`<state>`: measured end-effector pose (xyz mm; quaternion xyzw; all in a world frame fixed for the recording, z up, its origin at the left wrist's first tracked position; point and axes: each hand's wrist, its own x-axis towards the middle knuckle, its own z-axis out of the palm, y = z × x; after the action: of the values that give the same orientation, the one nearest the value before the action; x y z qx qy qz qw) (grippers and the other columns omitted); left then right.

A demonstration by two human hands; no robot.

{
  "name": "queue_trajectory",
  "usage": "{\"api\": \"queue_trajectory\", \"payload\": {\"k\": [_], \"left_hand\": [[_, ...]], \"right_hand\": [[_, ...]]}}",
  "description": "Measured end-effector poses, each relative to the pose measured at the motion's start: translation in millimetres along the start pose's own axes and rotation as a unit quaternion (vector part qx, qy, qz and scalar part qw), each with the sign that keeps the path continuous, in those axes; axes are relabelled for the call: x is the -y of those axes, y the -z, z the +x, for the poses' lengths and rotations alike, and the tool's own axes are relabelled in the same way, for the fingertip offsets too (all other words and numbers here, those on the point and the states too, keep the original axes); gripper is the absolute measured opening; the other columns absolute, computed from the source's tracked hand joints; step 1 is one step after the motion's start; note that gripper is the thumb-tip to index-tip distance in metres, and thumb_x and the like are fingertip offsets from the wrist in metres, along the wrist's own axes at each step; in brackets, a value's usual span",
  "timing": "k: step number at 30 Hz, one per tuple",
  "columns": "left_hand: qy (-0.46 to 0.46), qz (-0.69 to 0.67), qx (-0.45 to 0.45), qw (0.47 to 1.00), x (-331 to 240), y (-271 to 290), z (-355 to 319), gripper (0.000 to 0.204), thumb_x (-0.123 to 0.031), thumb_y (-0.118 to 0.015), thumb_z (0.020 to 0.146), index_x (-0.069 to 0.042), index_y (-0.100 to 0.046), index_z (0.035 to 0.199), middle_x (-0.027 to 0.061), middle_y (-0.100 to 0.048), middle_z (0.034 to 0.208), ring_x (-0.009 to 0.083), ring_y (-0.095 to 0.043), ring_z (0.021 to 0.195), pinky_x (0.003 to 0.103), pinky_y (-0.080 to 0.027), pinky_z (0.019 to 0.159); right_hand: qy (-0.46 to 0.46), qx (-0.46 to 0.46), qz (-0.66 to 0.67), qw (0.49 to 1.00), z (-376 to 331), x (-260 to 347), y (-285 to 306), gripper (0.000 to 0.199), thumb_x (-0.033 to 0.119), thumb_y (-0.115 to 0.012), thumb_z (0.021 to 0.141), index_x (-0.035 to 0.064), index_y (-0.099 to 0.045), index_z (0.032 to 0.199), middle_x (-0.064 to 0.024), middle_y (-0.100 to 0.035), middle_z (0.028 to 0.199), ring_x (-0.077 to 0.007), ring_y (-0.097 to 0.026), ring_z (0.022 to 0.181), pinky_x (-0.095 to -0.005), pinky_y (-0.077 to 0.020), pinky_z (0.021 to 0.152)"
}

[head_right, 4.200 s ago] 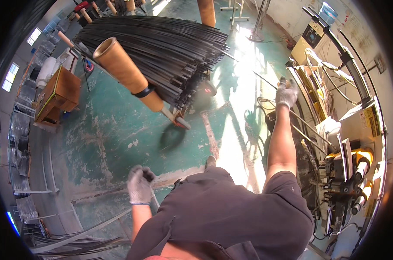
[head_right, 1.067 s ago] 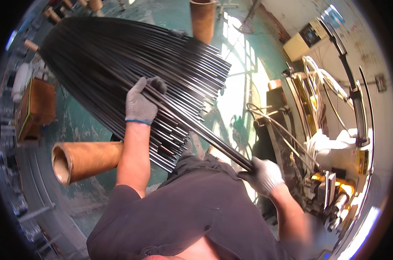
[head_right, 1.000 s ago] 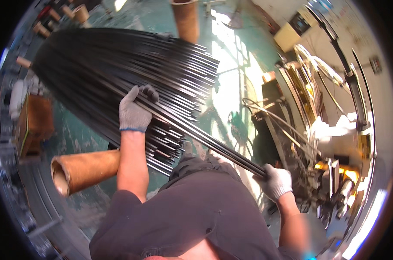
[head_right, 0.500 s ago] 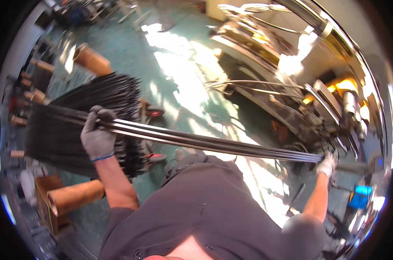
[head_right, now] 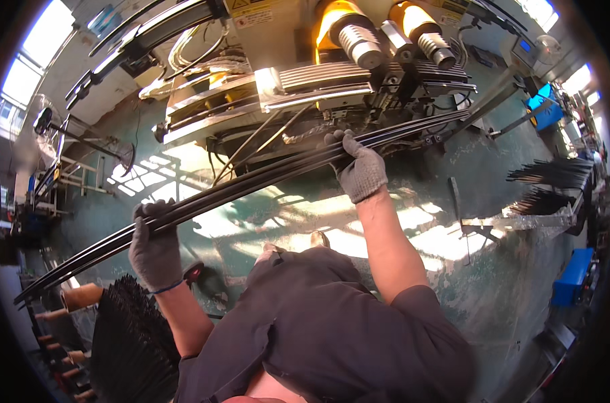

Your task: The person repeatedly picks up bundles of long metal rods from a rack and feeds them into a yellow industrial machine. The person then removes the processed rods and places them back onto the rack. This cycle repeats throughout the video.

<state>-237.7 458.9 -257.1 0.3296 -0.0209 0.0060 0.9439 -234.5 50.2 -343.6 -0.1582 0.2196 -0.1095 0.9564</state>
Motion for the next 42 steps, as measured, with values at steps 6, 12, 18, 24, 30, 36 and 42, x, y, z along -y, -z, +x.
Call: {"api": "queue_trajectory", "payload": {"k": [6,12,18,24,30,36,42], "left_hand": [[-0.035,0.054,0.058,0.996,-65,44,79,0.039,-0.016,-0.058,0.104,0.007,-0.055,0.135,0.0172,-0.064,0.122,0.0329,-0.059,0.124,0.051,-0.037,0.121],[-0.04,0.172,-0.025,0.984,8,88,150,0.022,-0.008,-0.057,0.105,0.004,-0.063,0.121,0.0155,-0.069,0.116,0.0277,-0.065,0.111,0.04,-0.052,0.102],[0.043,0.287,-0.042,0.956,102,83,237,0.029,-0.001,-0.061,0.102,0.005,-0.06,0.13,0.0155,-0.072,0.12,0.0207,-0.069,0.11,0.033,-0.054,0.097],[0.159,0.004,-0.048,0.986,180,52,279,0.033,-0.014,-0.062,0.103,0.004,-0.062,0.13,0.0183,-0.068,0.126,0.0287,-0.066,0.118,0.039,-0.054,0.104],[0.171,-0.002,-0.052,0.984,247,-22,275,0.03,-0.017,-0.064,0.102,0.004,-0.066,0.124,0.0169,-0.069,0.122,0.029,-0.065,0.117,0.044,-0.052,0.11],[0.233,-0.097,-0.001,0.968,233,21,301,0.042,-0.026,-0.053,0.108,0.001,-0.058,0.14,0.016,-0.061,0.144,0.0293,-0.053,0.138,0.05,-0.036,0.123],[0.119,0.039,-0.05,0.991,162,121,351,0.034,-0.01,-0.054,0.103,0.0,-0.061,0.135,0.0146,-0.063,0.141,0.0253,-0.056,0.135,0.041,-0.041,0.12]], "right_hand": [[0.181,-0.038,-0.099,0.978,51,109,16,0.02,0.017,-0.07,0.099,-0.0007,-0.064,0.107,-0.0087,-0.07,0.096,-0.0235,-0.07,0.095,-0.0367,-0.061,0.095],[0.241,-0.252,-0.178,0.92,136,164,14,0.027,0.035,-0.077,0.096,0.0172,-0.068,0.114,-0.0016,-0.072,0.107,-0.0154,-0.069,0.095,-0.0377,-0.0552,0.072],[0.314,-0.145,-0.173,0.922,206,199,35,0.037,0.024,-0.063,0.103,0.0064,-0.062,0.135,-0.0085,-0.067,0.13,-0.0252,-0.063,0.118,-0.0427,-0.0513,0.104],[0.174,0.023,-0.104,0.979,251,207,42,0.056,0.04,-0.04,0.106,0.0049,-0.046,0.15,-0.0129,-0.055,0.147,-0.0288,-0.055,0.131,-0.0449,-0.0464,0.109],[0.183,-0.032,-0.174,0.967,289,200,34,0.044,0.035,-0.046,0.103,0.0052,-0.054,0.135,-0.0148,-0.06,0.129,-0.0311,-0.06,0.117,-0.0451,-0.049,0.099],[0.389,-0.333,-0.428,0.745,305,197,40,0.033,0.03,-0.052,0.1,0.0054,-0.062,0.12,-0.0166,-0.066,0.111,-0.0334,-0.065,0.103,-0.0453,-0.0517,0.088],[0.409,-0.319,-0.637,0.571,307,205,69,0.024,0.026,-0.058,0.097,0.0056,-0.069,0.105,-0.0184,-0.071,0.093,-0.0357,-0.07,0.089,-0.0454,-0.0544,0.077]]}}
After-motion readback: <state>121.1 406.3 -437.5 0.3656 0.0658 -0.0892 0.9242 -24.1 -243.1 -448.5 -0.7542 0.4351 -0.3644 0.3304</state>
